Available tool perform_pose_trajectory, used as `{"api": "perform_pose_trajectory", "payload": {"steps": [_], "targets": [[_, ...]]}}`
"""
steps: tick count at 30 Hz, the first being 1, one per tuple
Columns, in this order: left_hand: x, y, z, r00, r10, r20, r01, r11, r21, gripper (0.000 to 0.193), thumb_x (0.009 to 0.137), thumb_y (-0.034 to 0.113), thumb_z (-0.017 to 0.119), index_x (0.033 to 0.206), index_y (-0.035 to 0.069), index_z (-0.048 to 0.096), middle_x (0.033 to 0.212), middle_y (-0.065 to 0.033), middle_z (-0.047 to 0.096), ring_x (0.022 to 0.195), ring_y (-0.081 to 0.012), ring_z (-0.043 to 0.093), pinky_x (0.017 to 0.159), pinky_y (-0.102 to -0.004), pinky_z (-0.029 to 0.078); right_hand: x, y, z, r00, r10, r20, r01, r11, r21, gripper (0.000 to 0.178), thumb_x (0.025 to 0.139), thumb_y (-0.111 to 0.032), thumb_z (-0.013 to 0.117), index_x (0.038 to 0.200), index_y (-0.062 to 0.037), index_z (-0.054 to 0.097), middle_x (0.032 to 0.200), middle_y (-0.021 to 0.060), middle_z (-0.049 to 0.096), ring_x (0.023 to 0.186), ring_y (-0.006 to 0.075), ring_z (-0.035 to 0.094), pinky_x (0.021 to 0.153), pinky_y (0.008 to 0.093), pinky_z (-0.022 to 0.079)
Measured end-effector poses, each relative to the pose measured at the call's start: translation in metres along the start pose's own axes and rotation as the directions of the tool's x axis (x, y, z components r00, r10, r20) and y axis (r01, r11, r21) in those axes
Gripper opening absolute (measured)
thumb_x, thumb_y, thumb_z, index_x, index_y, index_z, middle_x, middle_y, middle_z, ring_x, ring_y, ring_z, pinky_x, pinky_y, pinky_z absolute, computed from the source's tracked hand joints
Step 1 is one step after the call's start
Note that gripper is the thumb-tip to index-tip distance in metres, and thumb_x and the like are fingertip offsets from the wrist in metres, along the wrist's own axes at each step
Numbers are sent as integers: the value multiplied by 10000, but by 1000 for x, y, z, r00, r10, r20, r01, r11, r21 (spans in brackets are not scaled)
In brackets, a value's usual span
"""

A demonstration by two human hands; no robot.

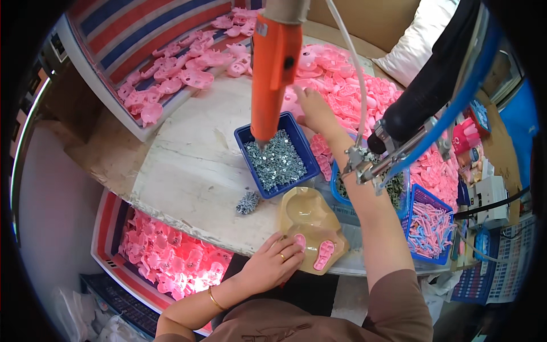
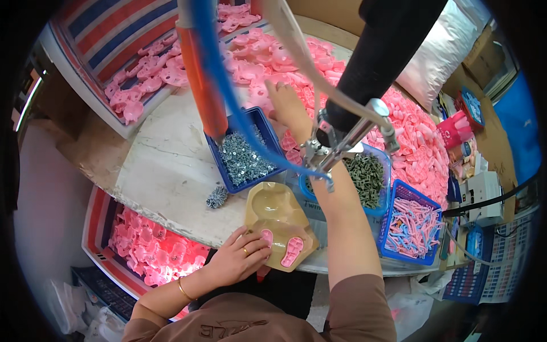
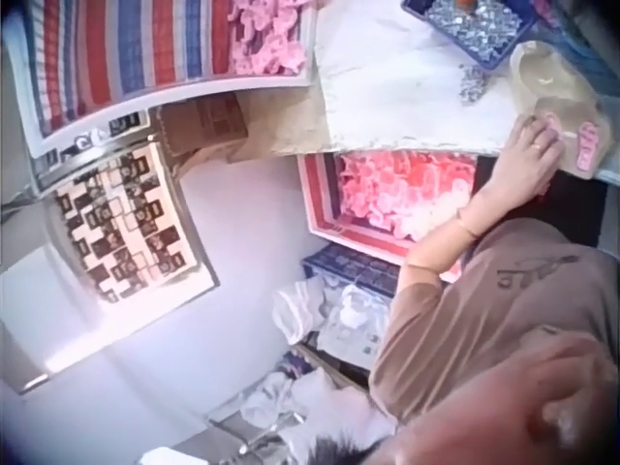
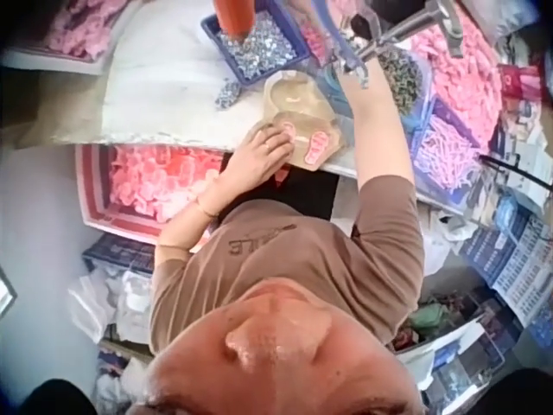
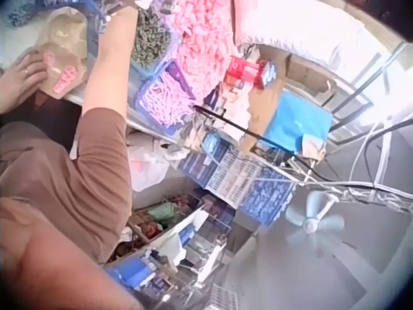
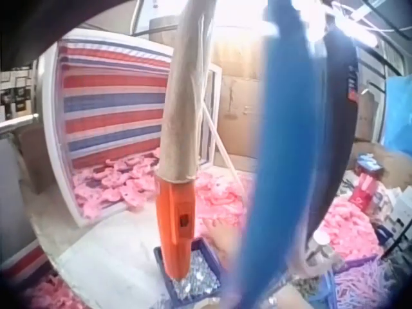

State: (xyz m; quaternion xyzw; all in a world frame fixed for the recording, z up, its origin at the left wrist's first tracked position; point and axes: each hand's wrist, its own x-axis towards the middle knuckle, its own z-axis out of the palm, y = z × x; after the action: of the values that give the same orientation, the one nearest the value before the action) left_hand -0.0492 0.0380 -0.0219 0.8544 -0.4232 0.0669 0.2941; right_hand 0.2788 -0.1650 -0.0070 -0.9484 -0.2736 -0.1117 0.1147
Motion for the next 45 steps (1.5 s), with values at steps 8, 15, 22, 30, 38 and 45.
{"api": "perform_pose_trajectory", "payload": {"steps": [8, 15, 22, 30, 38, 45], "targets": [[6, -2, 3, 999, 40, -10, -41, 999, -8, 335, 836, 176, 656, 1146, 58, 608, 1191, -85, 600, 1208, -269, 522, 1120, -479, 340, -47, 73, -49, 836, 392, -385, -287, 909, 302, 853, 668, -225, 829, 1401, 2, 457, 1112, 147, 580, 898, 242, 605, 812, 345, 523], [2, -1, -1, 999, 39, 27, -40, 998, 43, 347, 851, 182, 629, 1174, 62, 589, 1217, -92, 591, 1209, -272, 523, 1124, -488, 337, -199, 95, -128, 633, 774, -38, -409, 375, 832, 570, 788, -123, 779, 1262, 49, 511, 1141, 95, 631, 959, 144, 628, 820, 279, 508], [-1, 8, -7, 996, 75, -53, -71, 995, 70, 329, 798, 106, 707, 1125, 96, 664, 1210, -43, 622, 1146, -247, 565, 1072, -468, 400, -313, -10, -172, 610, 780, 138, -339, 99, 935, 536, 874, -141, 713, 1338, -6, 482, 1166, 72, 627, 1054, 184, 624, 929, 324, 489], [-8, 19, -6, 997, 81, -13, -79, 988, 130, 386, 756, 67, 695, 1141, 85, 677, 1197, -39, 645, 1136, -244, 568, 1053, -444, 422, -297, -159, -131, 951, 198, -237, -100, 924, 368, 428, 706, 37, 740, 1099, -107, 656, 1007, 64, 632, 918, 220, 617, 818, 332, 487], [-12, 19, -3, 994, 108, -23, -104, 987, 125, 419, 758, 83, 635, 1176, 62, 652, 1215, -68, 629, 1154, -234, 563, 1094, -446, 401, -296, -184, -90, 993, 66, -98, -37, 960, 277, 498, 706, -110, 767, 1190, -103, 651, 1154, 81, 607, 1035, 305, 586, 899, 414, 480], [-13, 17, -7, 999, 10, -42, -1, 979, 206, 388, 794, 81, 696, 1176, 140, 667, 1206, -1, 649, 1197, -223, 553, 1137, -477, 317, -306, -157, -101, 975, 223, -11, -212, 939, 270, 605, 743, -176, 777, 1290, -28, 567, 1222, 125, 563, 1120, 344, 527, 966, 422, 441]]}}
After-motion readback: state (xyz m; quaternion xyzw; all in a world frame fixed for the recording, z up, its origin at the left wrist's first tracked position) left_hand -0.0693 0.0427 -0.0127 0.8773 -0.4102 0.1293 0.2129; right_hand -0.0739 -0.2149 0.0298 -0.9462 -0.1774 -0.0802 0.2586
